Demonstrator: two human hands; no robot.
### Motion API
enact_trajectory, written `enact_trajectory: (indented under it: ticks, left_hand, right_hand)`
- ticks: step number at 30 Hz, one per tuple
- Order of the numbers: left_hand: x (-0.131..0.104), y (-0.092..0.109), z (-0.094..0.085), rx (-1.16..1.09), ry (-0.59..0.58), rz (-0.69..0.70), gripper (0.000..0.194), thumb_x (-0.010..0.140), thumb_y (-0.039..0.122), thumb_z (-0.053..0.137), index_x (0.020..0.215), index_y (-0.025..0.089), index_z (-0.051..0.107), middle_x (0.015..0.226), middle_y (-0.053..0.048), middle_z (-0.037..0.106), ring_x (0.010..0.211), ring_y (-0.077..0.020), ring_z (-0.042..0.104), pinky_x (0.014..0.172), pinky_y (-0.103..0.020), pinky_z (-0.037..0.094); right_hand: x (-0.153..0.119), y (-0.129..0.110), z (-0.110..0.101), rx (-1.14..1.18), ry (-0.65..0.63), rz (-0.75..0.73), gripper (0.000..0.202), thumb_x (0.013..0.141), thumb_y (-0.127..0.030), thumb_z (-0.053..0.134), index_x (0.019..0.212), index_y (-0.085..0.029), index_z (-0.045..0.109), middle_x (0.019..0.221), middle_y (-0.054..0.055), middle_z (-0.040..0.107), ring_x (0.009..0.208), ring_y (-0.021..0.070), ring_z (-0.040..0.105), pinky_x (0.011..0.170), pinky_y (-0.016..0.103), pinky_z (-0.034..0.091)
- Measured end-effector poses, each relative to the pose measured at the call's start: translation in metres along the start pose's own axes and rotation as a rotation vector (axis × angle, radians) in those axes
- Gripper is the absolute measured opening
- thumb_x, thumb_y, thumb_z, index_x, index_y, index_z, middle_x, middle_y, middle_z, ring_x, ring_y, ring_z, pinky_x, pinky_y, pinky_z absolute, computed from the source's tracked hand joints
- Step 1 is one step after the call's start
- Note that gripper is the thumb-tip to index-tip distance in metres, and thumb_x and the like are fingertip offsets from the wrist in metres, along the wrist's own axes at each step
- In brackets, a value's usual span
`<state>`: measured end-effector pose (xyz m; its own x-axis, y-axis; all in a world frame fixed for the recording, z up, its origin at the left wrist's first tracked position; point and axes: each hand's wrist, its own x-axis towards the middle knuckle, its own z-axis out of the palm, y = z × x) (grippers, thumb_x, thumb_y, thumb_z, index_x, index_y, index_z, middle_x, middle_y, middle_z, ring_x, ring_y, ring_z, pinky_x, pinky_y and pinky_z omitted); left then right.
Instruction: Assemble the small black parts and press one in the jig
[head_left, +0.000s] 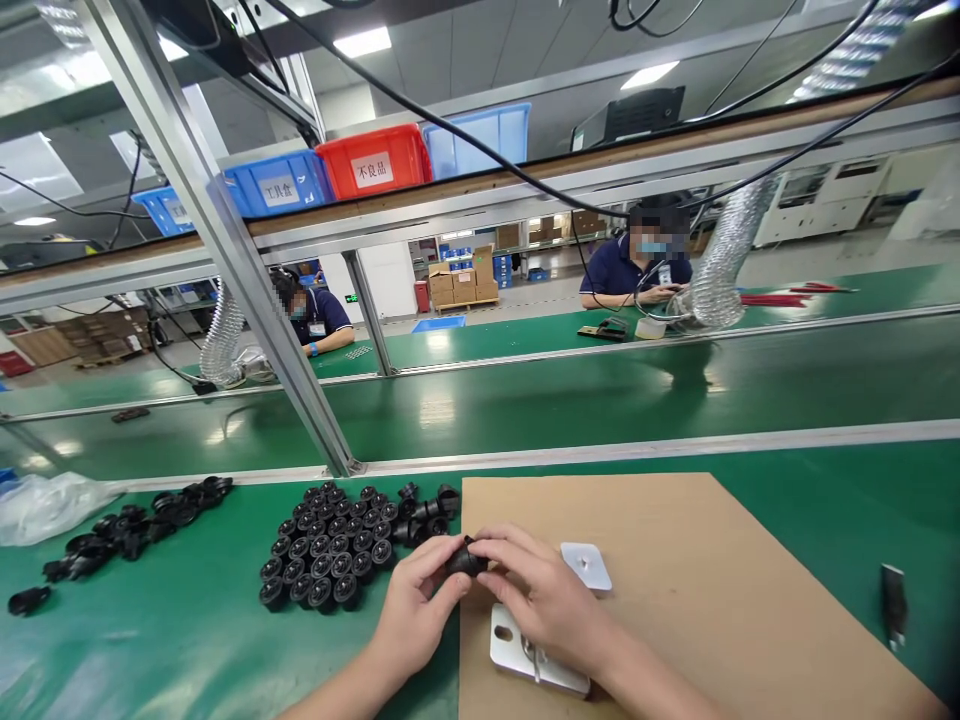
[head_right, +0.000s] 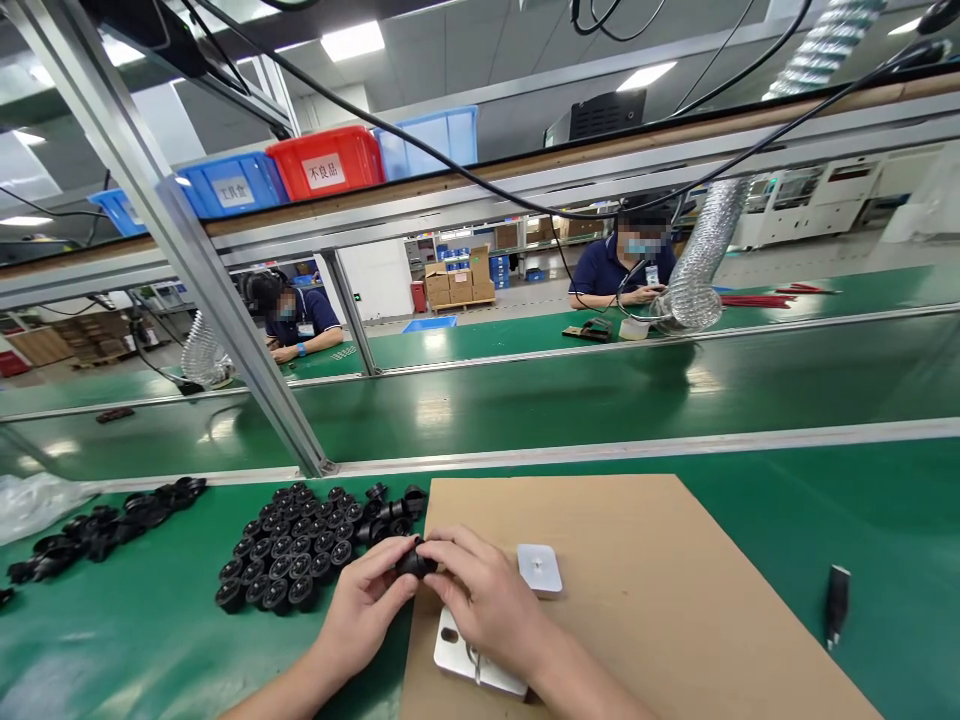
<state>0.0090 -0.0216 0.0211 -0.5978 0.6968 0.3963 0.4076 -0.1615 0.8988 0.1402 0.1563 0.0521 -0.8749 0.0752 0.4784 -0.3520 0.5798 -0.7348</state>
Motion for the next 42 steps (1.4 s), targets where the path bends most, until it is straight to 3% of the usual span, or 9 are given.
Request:
enact_trajectory:
  ticks: [8,15,21,25,27,29,32,36,42]
  left_hand:
    - [0.001,0.004,-0.001,-0.049,-0.041,-0.022,0.031,0.092,0.034,0.079,0.121,0.025,0.079,0.123,-0.011,0.076,0.116,-0.0261,0.071,0.103,-0.037,0.062]
    - [0.001,0.003,-0.001,-0.023,-0.027,-0.030,0.032,0.091,0.037,0.080,0.119,0.023,0.079,0.121,-0.012,0.077,0.114,-0.0272,0.073,0.102,-0.038,0.062]
    - [0.001,0.006,-0.002,0.096,-0.034,0.060,0.028,0.092,0.035,0.077,0.118,0.025,0.080,0.118,-0.010,0.078,0.110,-0.0261,0.074,0.098,-0.038,0.063]
    - [0.000,0.005,-0.001,0.085,-0.042,0.036,0.029,0.090,0.037,0.079,0.116,0.024,0.081,0.117,-0.011,0.079,0.109,-0.0269,0.074,0.098,-0.039,0.063]
    - [0.001,0.004,-0.002,0.024,-0.034,-0.020,0.033,0.089,0.040,0.080,0.116,0.021,0.080,0.117,-0.012,0.078,0.109,-0.0281,0.074,0.099,-0.040,0.063]
    - [0.003,0.003,-0.002,-0.053,-0.014,-0.093,0.038,0.089,0.043,0.080,0.118,0.018,0.079,0.117,-0.014,0.078,0.108,-0.0290,0.075,0.097,-0.040,0.064]
    - [0.005,0.003,-0.003,-0.100,0.008,-0.141,0.042,0.089,0.044,0.079,0.121,0.016,0.077,0.116,-0.015,0.079,0.106,-0.0293,0.076,0.094,-0.039,0.064]
    - [0.003,0.008,-0.003,0.021,-0.010,-0.005,0.030,0.092,0.035,0.077,0.118,0.021,0.079,0.119,-0.012,0.078,0.112,-0.0276,0.073,0.100,-0.039,0.061]
    - [0.000,0.015,-0.003,0.140,-0.023,0.106,0.025,0.093,0.027,0.075,0.118,0.025,0.079,0.115,-0.009,0.078,0.107,-0.0256,0.074,0.096,-0.037,0.062]
  right_hand:
    - [0.000,0.000,-0.004,-0.125,-0.048,-0.026,0.030,0.102,-0.018,0.058,0.130,-0.027,0.064,0.112,0.007,0.069,0.098,0.0236,0.066,0.083,0.034,0.053]
    - [0.000,0.003,-0.008,-0.150,-0.081,-0.051,0.036,0.101,-0.015,0.055,0.135,-0.027,0.062,0.118,0.007,0.069,0.104,0.0241,0.065,0.085,0.033,0.050]
    - [-0.002,-0.003,-0.003,-0.177,-0.090,0.161,0.010,0.104,-0.030,0.058,0.108,-0.024,0.065,0.098,0.003,0.072,0.091,0.0225,0.066,0.076,0.031,0.044]
    - [-0.001,-0.005,-0.002,-0.306,-0.109,0.180,0.034,0.111,-0.043,0.045,0.087,-0.023,0.058,0.081,0.002,0.067,0.076,0.0216,0.062,0.066,0.032,0.036]
    - [0.000,-0.007,-0.007,-0.280,-0.100,0.154,0.034,0.113,-0.040,0.038,0.094,-0.023,0.061,0.086,0.003,0.068,0.079,0.0217,0.063,0.068,0.032,0.039]
    - [0.000,-0.008,-0.013,-0.239,-0.100,0.074,0.028,0.113,-0.034,0.037,0.117,-0.025,0.063,0.101,0.005,0.071,0.092,0.0231,0.066,0.077,0.033,0.045]
    - [0.000,-0.007,-0.019,-0.249,-0.121,-0.062,0.036,0.107,-0.029,0.050,0.143,-0.027,0.054,0.124,0.010,0.068,0.110,0.0275,0.064,0.091,0.037,0.049]
    - [-0.001,-0.003,-0.011,-0.187,-0.105,-0.020,0.037,0.102,-0.027,0.062,0.140,-0.028,0.058,0.122,0.008,0.070,0.109,0.0279,0.064,0.092,0.039,0.051]
    - [-0.001,0.002,0.000,-0.115,-0.048,-0.060,0.031,0.103,-0.015,0.054,0.130,-0.027,0.063,0.113,0.008,0.071,0.102,0.0266,0.063,0.087,0.040,0.053]
